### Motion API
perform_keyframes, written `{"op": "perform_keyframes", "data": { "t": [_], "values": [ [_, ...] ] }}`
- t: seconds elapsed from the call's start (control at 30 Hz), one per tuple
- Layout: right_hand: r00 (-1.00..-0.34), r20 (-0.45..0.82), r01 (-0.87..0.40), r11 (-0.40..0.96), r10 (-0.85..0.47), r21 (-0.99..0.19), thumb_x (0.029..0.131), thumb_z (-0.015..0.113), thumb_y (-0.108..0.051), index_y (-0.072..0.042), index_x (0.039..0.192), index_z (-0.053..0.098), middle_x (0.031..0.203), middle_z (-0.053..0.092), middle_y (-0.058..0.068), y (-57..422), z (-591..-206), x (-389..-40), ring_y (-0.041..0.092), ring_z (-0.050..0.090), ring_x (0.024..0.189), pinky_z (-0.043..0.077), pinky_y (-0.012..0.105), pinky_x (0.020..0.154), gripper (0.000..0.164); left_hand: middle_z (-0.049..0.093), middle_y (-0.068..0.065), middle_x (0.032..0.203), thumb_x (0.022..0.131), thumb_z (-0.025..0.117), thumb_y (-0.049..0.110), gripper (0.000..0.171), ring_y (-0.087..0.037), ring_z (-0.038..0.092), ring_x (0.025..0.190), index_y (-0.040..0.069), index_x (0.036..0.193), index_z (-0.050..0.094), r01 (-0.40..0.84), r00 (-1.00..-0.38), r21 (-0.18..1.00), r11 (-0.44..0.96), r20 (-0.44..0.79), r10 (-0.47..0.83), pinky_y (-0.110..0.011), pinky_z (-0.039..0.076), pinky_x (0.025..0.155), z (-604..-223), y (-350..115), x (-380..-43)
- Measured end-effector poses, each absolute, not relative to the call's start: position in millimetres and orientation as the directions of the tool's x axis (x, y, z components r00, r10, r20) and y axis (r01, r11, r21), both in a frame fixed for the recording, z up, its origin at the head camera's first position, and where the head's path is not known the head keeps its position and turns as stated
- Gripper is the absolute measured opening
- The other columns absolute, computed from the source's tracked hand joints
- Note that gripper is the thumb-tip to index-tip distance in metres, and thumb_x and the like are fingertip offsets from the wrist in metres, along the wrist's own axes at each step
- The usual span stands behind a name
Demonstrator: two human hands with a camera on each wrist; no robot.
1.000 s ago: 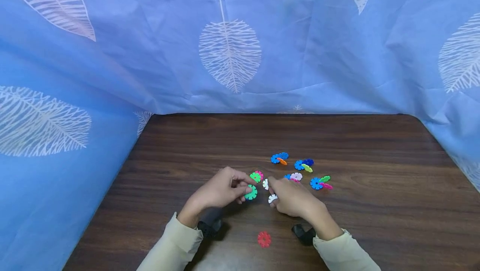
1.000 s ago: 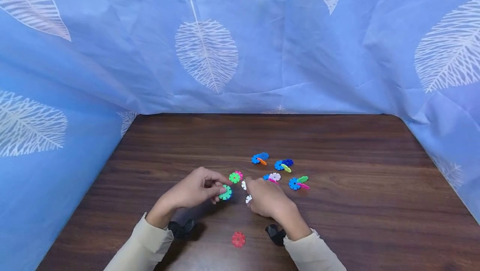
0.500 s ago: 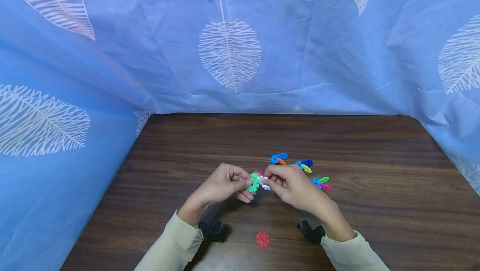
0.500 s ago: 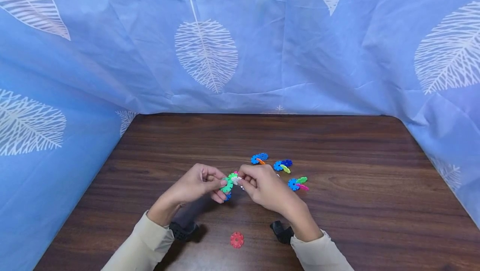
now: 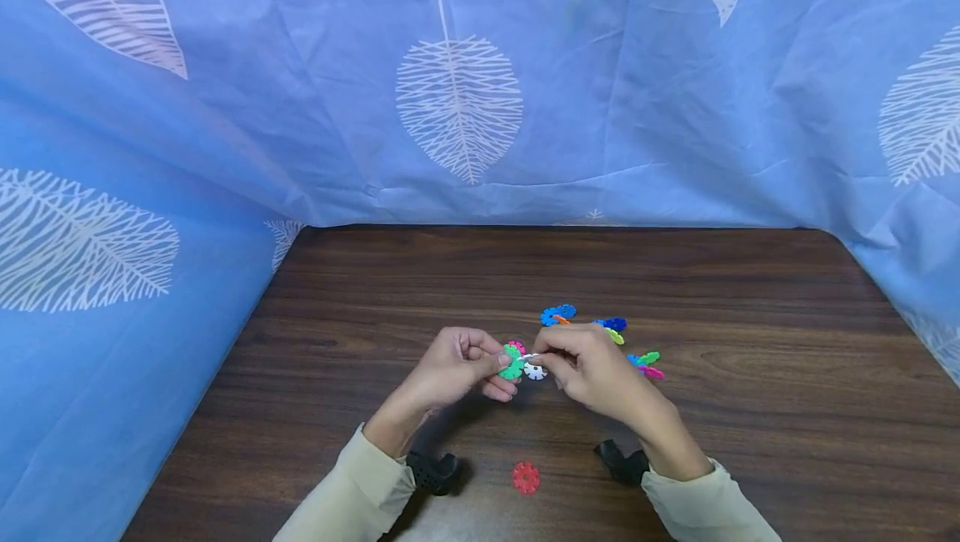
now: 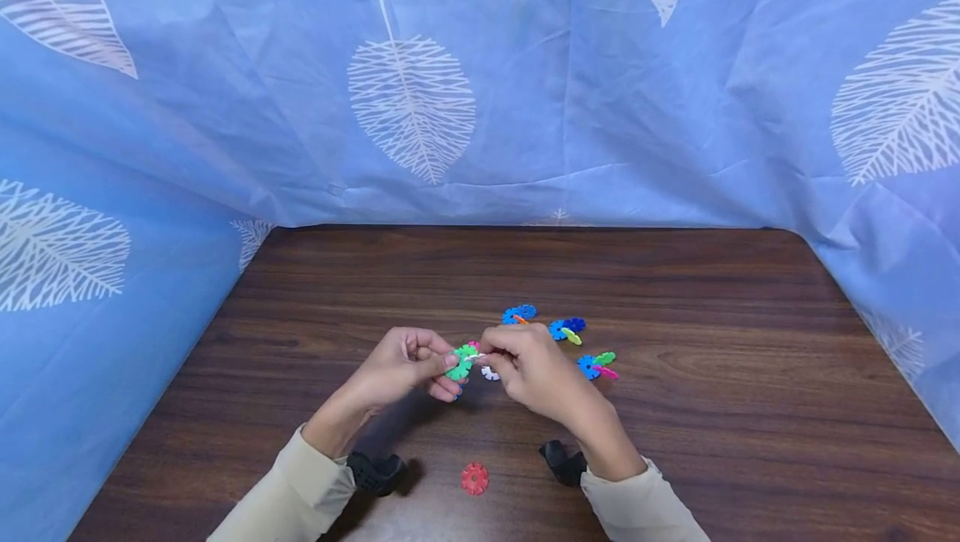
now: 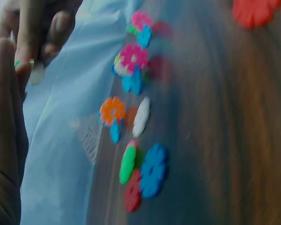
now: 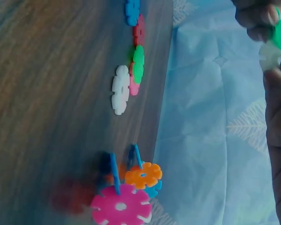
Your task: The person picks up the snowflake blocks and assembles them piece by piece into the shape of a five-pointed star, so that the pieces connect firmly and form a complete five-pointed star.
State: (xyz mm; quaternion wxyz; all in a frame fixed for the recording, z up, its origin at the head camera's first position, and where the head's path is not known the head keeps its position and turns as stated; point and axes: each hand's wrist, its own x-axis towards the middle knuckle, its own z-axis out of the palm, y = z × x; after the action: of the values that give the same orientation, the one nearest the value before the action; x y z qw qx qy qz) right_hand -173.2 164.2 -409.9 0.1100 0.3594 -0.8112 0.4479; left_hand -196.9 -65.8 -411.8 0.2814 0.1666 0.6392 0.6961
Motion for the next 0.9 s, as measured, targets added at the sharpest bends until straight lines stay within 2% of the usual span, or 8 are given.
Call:
{"op": "perform_keyframes", "data": {
  "t": [0.17, 0.23, 0.33, 0.5, 0.6, 0.67, 0.8, 0.9],
  "values": [
    [-0.726, 0.492, -0.675, 0.359, -0.481, -0.644, 0.091, 0.074, 0.007, -0.014, 0.084, 0.067, 0.069, 0.055, -0.008, 162, -405, -176, 0.001, 0.046, 0.055, 0.044, 0.021, 0.046, 0.024, 0.074, -0.027, 0.089, 0.100, 0.063, -0.004, 0.010, -0.018, 0.076, 0.069, -0.014, 0.102, 0.063, -0.210, -0.794, 0.977, -0.044, -0.144, 0.590, -0.042, 0.064, 0.074, -410, -65, -197],
    [-0.773, 0.432, -0.615, 0.381, -0.464, -0.690, 0.093, 0.072, 0.006, -0.010, 0.091, 0.068, 0.073, 0.059, -0.006, 160, -402, -176, 0.005, 0.053, 0.054, 0.049, 0.023, 0.047, 0.017, 0.074, -0.029, 0.092, 0.100, 0.063, -0.002, 0.012, -0.018, 0.076, 0.069, -0.013, 0.104, 0.063, -0.200, -0.800, 0.979, -0.047, -0.136, 0.585, -0.042, 0.064, 0.074, -408, -66, -199],
    [-0.860, 0.296, -0.493, 0.524, -0.416, -0.695, 0.095, 0.071, 0.005, -0.002, 0.105, 0.066, 0.075, 0.062, -0.002, 155, -402, -176, 0.009, 0.055, 0.055, 0.051, 0.024, 0.050, 0.013, 0.073, -0.032, 0.095, 0.099, 0.065, -0.002, 0.014, -0.019, 0.076, 0.069, -0.014, 0.107, 0.064, -0.177, -0.816, 0.983, -0.057, -0.114, 0.566, -0.041, 0.064, 0.073, -405, -69, -201],
    [-0.947, 0.043, -0.299, 0.829, -0.318, -0.473, 0.091, 0.078, -0.004, -0.001, 0.116, 0.066, 0.068, 0.057, -0.002, 141, -413, -180, 0.010, 0.046, 0.051, 0.039, 0.025, 0.045, 0.028, 0.073, -0.030, 0.093, 0.096, 0.063, -0.004, 0.012, -0.022, 0.077, 0.073, -0.012, 0.106, 0.062, -0.183, -0.828, 0.981, -0.066, -0.118, 0.548, -0.045, 0.064, 0.076, -407, -70, -202],
    [-0.961, -0.041, -0.240, 0.894, -0.275, -0.379, 0.089, 0.080, -0.005, -0.005, 0.116, 0.068, 0.068, 0.057, -0.002, 132, -422, -185, 0.014, 0.046, 0.050, 0.036, 0.028, 0.044, 0.030, 0.074, -0.027, 0.089, 0.095, 0.062, -0.006, 0.011, -0.025, 0.077, 0.076, -0.010, 0.105, 0.060, -0.187, -0.827, 0.979, -0.077, -0.115, 0.550, -0.049, 0.063, 0.078, -409, -69, -201],
    [-0.963, -0.087, -0.208, 0.907, -0.256, -0.365, 0.087, 0.078, -0.001, -0.007, 0.113, 0.068, 0.070, 0.058, -0.001, 131, -427, -189, 0.017, 0.048, 0.053, 0.039, 0.030, 0.046, 0.028, 0.074, -0.027, 0.089, 0.095, 0.062, -0.007, 0.009, -0.026, 0.077, 0.076, -0.009, 0.104, 0.060, -0.195, -0.824, 0.977, -0.082, -0.118, 0.555, -0.050, 0.062, 0.078, -409, -69, -199],
    [-0.952, -0.189, -0.160, 0.921, -0.239, -0.355, 0.085, 0.079, -0.002, -0.004, 0.121, 0.066, 0.081, 0.064, 0.003, 136, -429, -190, 0.020, 0.054, 0.063, 0.047, 0.037, 0.054, 0.038, 0.074, -0.030, 0.092, 0.096, 0.064, -0.005, 0.009, -0.026, 0.077, 0.076, -0.010, 0.103, 0.061, -0.212, -0.808, 0.972, -0.097, -0.119, 0.578, -0.047, 0.063, 0.077, -409, -68, -198],
    [-0.940, -0.198, -0.181, 0.897, -0.279, -0.404, 0.088, 0.081, -0.008, -0.004, 0.109, 0.068, 0.077, 0.061, 0.004, 143, -426, -185, 0.018, 0.052, 0.062, 0.043, 0.034, 0.053, 0.026, 0.074, -0.028, 0.094, 0.098, 0.066, -0.003, 0.012, -0.023, 0.077, 0.075, -0.012, 0.104, 0.064, -0.201, -0.807, 0.976, -0.080, -0.118, 0.579, -0.045, 0.063, 0.077, -410, -67, -199]
  ]
}}
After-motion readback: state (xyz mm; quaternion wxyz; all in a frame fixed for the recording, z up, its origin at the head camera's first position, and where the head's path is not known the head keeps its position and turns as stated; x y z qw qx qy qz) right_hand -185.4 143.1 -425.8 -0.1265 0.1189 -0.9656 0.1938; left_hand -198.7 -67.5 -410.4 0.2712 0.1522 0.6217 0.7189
